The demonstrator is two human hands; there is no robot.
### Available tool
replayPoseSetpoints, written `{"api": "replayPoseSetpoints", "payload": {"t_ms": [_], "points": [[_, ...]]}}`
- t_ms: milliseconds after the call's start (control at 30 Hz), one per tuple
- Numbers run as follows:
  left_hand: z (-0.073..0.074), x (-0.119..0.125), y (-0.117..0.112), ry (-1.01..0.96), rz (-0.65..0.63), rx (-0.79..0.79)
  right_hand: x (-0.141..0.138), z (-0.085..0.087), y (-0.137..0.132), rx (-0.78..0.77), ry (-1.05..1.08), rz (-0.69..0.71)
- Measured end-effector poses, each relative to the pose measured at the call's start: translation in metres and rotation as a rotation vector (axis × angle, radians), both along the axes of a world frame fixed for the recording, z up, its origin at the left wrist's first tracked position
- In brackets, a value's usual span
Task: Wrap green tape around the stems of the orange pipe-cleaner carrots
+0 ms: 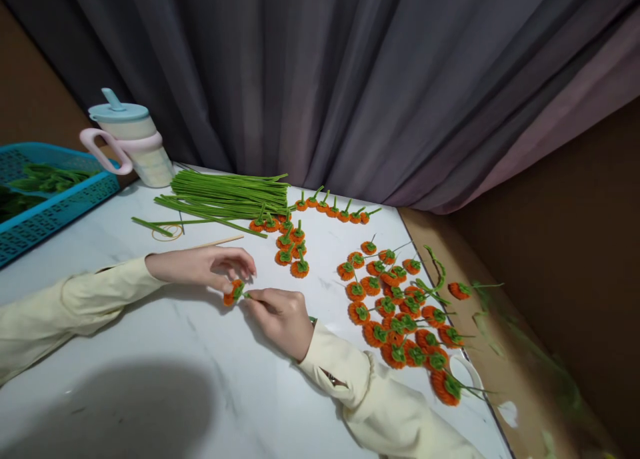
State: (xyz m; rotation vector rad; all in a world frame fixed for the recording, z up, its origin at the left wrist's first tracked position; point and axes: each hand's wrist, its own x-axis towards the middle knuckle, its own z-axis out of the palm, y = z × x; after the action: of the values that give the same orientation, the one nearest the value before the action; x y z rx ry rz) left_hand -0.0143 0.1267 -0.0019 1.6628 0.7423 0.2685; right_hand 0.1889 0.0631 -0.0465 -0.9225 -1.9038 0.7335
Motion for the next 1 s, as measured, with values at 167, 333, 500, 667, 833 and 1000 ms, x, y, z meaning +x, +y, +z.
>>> {"api": "replayPoseSetpoints", "payload": {"t_ms": [167,333,500,667,833,1000], "points": [[0.017,0.001,-0.013,0.096,-0.208,0.604,-0.003,0.002,0.003,-0.271,0.133,0.058],[0.018,0.008,-0.028,0.211,-0.192,0.873,-0.004,0.003,0.004,-0.286,0.131,0.054],[0.016,0.013,-0.033,0.256,-0.119,0.801,-0.002,0.001,0.001,-0.036,-0.006,0.029],[0.018,0.014,-0.030,0.239,-0.019,0.408,0.001,-0.006,-0.001,0.254,-0.143,0.080],[0.008,0.010,-0.020,0.146,0.040,-0.115,0.003,-0.009,-0.003,0.427,-0.217,0.108],[-0.012,0.009,-0.014,-0.020,0.139,-0.596,0.003,-0.009,-0.004,0.547,-0.262,0.098]]}}
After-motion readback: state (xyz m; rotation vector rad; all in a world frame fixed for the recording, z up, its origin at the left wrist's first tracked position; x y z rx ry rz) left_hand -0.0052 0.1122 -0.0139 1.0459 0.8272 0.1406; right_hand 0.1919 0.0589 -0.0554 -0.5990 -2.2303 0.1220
